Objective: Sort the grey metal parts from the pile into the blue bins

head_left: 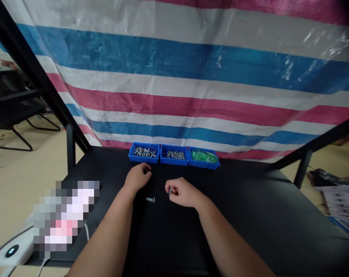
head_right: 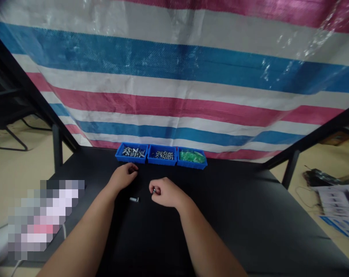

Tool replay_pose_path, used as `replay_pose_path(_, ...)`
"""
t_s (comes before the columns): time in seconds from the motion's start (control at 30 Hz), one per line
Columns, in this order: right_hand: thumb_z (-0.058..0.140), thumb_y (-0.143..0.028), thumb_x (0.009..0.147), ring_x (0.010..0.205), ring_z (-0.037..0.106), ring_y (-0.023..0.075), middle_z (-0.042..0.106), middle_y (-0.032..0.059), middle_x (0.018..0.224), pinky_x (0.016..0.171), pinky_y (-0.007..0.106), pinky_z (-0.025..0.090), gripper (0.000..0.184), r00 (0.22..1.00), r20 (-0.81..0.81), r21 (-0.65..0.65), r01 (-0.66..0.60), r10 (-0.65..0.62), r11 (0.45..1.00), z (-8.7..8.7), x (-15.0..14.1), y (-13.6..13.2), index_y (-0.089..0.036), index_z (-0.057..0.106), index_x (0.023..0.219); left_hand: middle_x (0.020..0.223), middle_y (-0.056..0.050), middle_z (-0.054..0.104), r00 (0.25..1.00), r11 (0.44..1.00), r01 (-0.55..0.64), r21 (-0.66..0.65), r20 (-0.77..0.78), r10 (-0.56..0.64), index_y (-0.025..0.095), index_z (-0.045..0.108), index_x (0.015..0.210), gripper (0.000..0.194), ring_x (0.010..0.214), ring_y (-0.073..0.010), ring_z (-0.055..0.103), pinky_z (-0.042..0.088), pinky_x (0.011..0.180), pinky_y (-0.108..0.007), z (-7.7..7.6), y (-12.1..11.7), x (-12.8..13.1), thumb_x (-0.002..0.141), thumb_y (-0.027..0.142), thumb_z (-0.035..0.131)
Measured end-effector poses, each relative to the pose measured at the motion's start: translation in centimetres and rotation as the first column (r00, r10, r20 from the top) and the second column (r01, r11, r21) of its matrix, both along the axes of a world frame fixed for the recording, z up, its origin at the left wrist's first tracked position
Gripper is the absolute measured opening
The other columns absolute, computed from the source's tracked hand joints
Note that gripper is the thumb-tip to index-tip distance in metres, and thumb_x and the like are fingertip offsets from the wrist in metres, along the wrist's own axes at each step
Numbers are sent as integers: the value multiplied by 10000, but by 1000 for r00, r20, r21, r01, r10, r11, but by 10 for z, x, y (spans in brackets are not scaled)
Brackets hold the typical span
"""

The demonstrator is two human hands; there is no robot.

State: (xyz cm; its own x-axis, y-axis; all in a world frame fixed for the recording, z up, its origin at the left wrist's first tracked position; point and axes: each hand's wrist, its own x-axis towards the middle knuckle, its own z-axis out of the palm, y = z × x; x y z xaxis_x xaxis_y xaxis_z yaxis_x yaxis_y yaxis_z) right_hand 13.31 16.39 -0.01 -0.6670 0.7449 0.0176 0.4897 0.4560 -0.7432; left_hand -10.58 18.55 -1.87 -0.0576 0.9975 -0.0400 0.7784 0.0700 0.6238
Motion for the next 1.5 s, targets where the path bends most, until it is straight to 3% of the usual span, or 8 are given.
replay_pose_path(0.27,633,-240,847,874,673,166,690,82,1128,705,278,546,450,853,-464,-9,265,-239,964,-7,-27,8,-245,586,1294,882,-16,740,1000,1000,0,9,23,0,231,697,980,213,757,-173,654,429,662,-264,-1,0,-1,793,246,596)
replay_pose_path(0.5,678,-236,845,615,563,112,647,1,758,572,238,445,75,984,-150,73,106,-94,992,-8,-14,-2,-214,724,900,879,-10,737,999,1000,-2,-1,34,2,242,696,971,214,766,-176,652,422,662,-270,-1,1,-2,785,253,590)
replay_pose_path(0.73,871,-345,681,756,602,142,669,-22,824,668,252,420,337,999,21,154,-39,37,987,-9,-27,-13,-245,724,967,890,-14,736,999,1000,2,-9,41,-2,235,694,982,224,762,-177,648,427,665,-274,1,-1,-1,783,253,591)
replay_pose_path(0.87,784,-242,743,738,596,133,670,-33,787,673,251,399,159,996,75,202,-55,40,978,-9,-35,-17,-239,716,887,877,-8,731,999,1000,6,-4,35,-6,232,694,982,226,759,-174,644,428,674,-275,1,-1,-1,784,251,586)
replay_pose_path(1.07,601,-55,710,510,494,87,588,-67,585,540,227,370,203,998,57,24,-39,37,999,-6,-8,-11,-221,692,785,883,-3,730,1000,1000,3,1,16,-3,241,694,978,223,772,-174,644,425,674,-272,-3,1,-2,783,262,589)
replay_pose_path(1.17,597,-126,789,535,558,107,624,-38,623,548,238,438,158,987,-115,-54,102,-108,993,-12,1,-1,-215,716,842,890,-3,733,1000,1000,9,-1,3,-9,244,694,982,225,773,-176,646,424,675,-275,-3,1,-2,786,266,586)
replay_pose_path(1.33,605,-294,895,755,680,157,706,56,992,693,311,564,455,745,-488,-89,475,-454,875,-18,-2,13,-227,583,1345,910,-7,740,1000,1000,2,-2,-10,-2,245,695,974,220,782,-178,653,428,687,-276,-3,1,-1,779,257,595)
replay_pose_path(1.5,667,-304,876,604,563,109,663,0,838,572,248,477,312,948,-232,47,234,-217,971,-9,-4,1,-258,688,1184,898,0,738,1000,1000,11,-4,-8,-11,250,696,984,222,777,-178,654,433,678,-274,-4,2,-1,787,267,594)
